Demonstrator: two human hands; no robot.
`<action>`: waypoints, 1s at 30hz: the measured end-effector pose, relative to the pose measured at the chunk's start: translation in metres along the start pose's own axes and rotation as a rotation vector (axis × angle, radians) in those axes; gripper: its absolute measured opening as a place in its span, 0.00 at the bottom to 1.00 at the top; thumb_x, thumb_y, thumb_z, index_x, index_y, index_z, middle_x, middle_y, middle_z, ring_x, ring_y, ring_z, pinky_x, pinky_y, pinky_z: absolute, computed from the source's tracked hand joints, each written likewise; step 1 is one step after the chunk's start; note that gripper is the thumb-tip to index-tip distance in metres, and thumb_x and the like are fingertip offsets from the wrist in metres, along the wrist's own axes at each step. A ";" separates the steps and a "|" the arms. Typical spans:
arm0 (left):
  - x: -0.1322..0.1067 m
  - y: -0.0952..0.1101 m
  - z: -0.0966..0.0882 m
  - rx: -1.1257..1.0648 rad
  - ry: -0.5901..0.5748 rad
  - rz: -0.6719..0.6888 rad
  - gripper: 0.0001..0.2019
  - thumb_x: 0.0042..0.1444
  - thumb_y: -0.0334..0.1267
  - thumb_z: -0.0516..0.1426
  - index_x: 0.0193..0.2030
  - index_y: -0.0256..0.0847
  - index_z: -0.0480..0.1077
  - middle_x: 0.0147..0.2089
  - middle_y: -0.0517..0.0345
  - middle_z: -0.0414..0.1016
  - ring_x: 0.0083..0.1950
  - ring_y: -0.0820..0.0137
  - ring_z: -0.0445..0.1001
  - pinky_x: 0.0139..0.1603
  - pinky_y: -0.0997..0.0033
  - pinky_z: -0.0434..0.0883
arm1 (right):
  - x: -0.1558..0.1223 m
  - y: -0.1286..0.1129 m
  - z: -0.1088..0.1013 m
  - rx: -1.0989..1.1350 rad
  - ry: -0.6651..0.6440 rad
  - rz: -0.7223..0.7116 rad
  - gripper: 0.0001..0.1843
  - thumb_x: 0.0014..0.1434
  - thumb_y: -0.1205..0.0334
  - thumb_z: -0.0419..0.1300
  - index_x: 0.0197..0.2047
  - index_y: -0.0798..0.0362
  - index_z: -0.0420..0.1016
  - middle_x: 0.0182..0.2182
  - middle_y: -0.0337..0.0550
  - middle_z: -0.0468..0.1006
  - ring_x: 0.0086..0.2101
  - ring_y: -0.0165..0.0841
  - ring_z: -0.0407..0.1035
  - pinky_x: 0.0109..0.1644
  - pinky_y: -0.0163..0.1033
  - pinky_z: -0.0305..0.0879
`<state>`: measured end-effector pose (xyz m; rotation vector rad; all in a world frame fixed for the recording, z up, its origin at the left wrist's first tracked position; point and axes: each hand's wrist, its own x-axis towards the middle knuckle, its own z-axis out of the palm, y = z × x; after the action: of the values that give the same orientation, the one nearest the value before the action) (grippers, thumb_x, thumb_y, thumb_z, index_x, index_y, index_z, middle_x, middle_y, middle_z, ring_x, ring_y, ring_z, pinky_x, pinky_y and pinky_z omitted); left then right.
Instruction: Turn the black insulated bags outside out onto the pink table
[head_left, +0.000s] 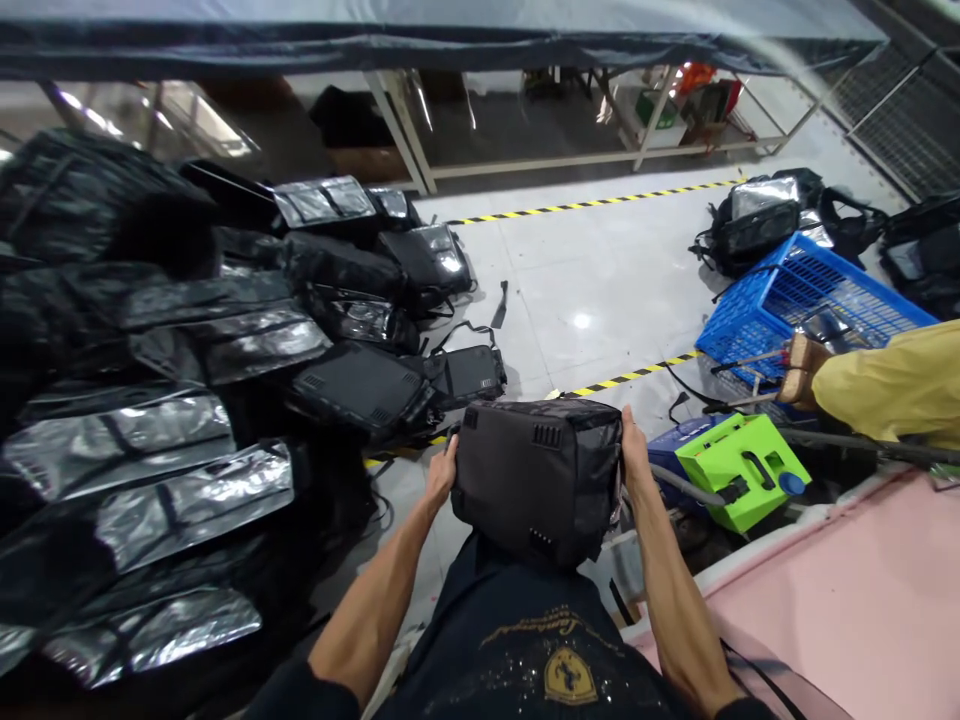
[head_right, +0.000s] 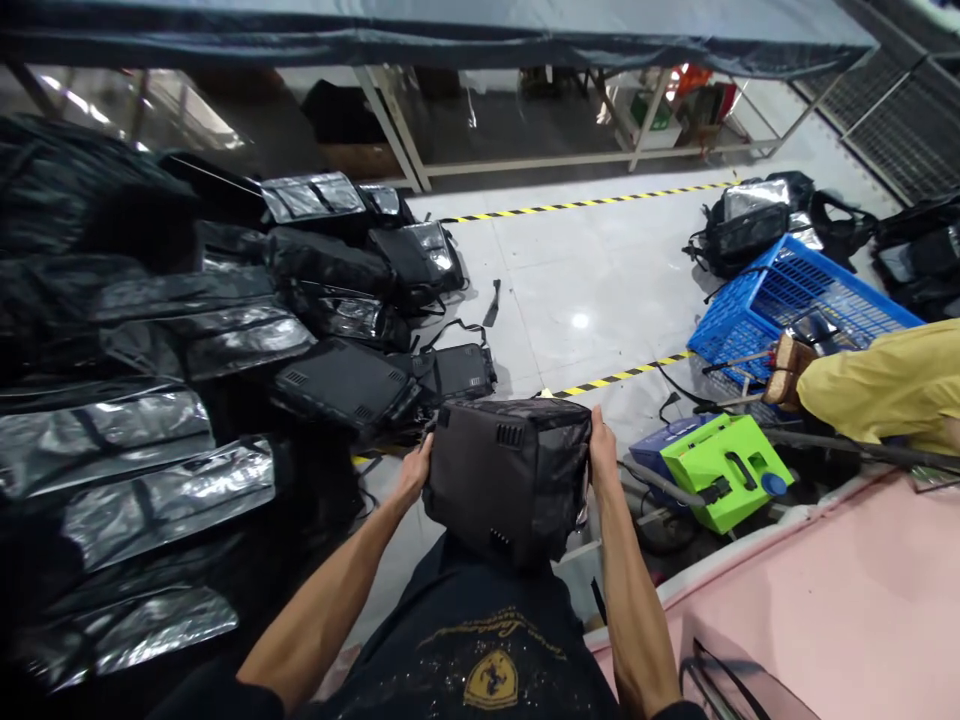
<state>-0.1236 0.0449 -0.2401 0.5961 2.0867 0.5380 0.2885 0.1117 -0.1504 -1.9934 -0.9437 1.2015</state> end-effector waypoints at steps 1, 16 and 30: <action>0.001 -0.003 -0.004 0.011 0.007 -0.019 0.31 0.69 0.67 0.52 0.31 0.42 0.77 0.44 0.34 0.87 0.56 0.41 0.83 0.53 0.54 0.79 | 0.000 -0.002 0.007 -0.006 -0.008 0.013 0.48 0.62 0.09 0.46 0.27 0.48 0.76 0.27 0.49 0.82 0.37 0.44 0.75 0.42 0.44 0.73; -0.033 -0.020 -0.018 -0.035 0.055 -0.120 0.27 0.73 0.60 0.52 0.37 0.39 0.80 0.52 0.30 0.87 0.61 0.43 0.84 0.53 0.56 0.81 | -0.072 0.042 0.002 -0.036 0.016 -0.055 0.27 0.59 0.28 0.59 0.40 0.45 0.73 0.37 0.48 0.85 0.42 0.46 0.79 0.49 0.47 0.75; -0.109 -0.016 -0.017 -0.590 -0.266 -0.213 0.19 0.71 0.51 0.65 0.37 0.37 0.82 0.32 0.49 0.85 0.32 0.62 0.84 0.35 0.69 0.80 | -0.114 -0.088 -0.062 0.812 -0.309 -0.217 0.33 0.66 0.29 0.67 0.58 0.48 0.88 0.52 0.47 0.90 0.64 0.48 0.79 0.69 0.56 0.79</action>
<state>-0.0866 -0.0349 -0.1713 0.0916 1.6050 0.8524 0.2845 0.0576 -0.0033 -1.0639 -0.6318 1.4798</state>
